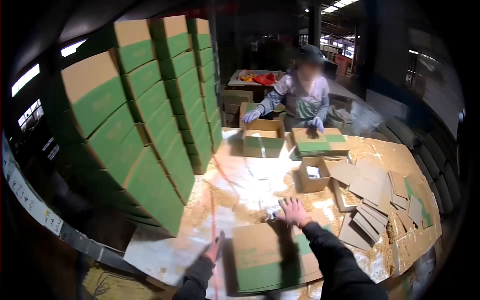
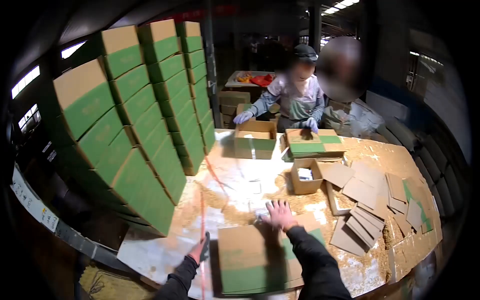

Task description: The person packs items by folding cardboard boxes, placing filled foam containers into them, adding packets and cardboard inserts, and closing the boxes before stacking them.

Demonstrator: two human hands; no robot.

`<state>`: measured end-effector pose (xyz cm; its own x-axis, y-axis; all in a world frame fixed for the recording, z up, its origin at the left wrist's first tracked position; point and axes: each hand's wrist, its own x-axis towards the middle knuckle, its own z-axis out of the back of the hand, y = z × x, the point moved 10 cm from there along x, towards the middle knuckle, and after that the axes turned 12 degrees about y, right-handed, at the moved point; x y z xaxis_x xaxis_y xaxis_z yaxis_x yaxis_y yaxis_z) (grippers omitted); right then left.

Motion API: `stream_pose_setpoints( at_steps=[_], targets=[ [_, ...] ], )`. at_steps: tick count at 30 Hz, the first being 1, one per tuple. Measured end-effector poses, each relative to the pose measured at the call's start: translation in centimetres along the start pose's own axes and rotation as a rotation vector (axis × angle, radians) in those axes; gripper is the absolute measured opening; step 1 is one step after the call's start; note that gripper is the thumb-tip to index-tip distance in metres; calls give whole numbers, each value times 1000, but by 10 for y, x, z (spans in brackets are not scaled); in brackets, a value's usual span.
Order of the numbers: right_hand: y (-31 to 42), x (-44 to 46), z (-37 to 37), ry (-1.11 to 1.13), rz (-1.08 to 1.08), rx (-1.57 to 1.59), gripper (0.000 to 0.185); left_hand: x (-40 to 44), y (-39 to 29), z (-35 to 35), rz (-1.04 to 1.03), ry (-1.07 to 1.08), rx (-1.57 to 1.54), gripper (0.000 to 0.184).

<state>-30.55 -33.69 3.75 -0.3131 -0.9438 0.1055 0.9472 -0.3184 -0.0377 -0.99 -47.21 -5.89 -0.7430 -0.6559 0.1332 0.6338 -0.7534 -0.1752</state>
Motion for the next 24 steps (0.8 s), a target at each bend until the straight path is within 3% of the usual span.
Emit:
stream_pose_setpoints(
  at_steps=[1,2,4,5,7,9,11,13,15,16,17,18,20,22,24],
  targets=[
    [-24,-32,-41,41,9,38,61,-2,-29,-45,64,203,-650,43],
    [-29,-63,-25,198,-69,221,57,-10,-59,-88,245,319,-1062,44],
    [-56,-92,-17,117,-160,252,54,-17,-96,-100,414,445,-1492,43],
    [-61,-104,-19,161,-182,243,56,-29,-125,-60,440,415,-1738,44],
    [-84,-143,-18,204,-229,254,59,-33,-140,-98,315,343,-1375,44],
    [-114,-174,-15,172,-277,272,64,-36,-183,-56,285,283,-1120,42],
    [-139,-198,7,33,-242,230,62,-23,-247,25,226,296,-1204,41],
    [-154,-197,56,-99,-183,252,58,-15,-253,64,187,228,-1180,38],
    [-163,-204,190,-295,-110,229,56,-16,-260,135,18,110,-1665,35],
    [-154,-219,241,-376,-58,211,55,-14,-255,142,-212,163,-1615,36],
    [-130,-234,257,-306,29,155,55,-22,-223,127,-155,254,-1339,43],
    [-110,-243,262,-239,118,97,54,-22,-207,107,-101,648,-1150,54],
    [-92,-275,235,-294,222,-19,48,-15,-285,215,-477,903,-1453,60],
    [-85,-278,234,-134,159,33,47,-4,-333,222,-469,1177,-951,57],
    [-83,-277,246,-269,135,54,44,-22,-390,201,-688,1195,-492,53]
  ],
)
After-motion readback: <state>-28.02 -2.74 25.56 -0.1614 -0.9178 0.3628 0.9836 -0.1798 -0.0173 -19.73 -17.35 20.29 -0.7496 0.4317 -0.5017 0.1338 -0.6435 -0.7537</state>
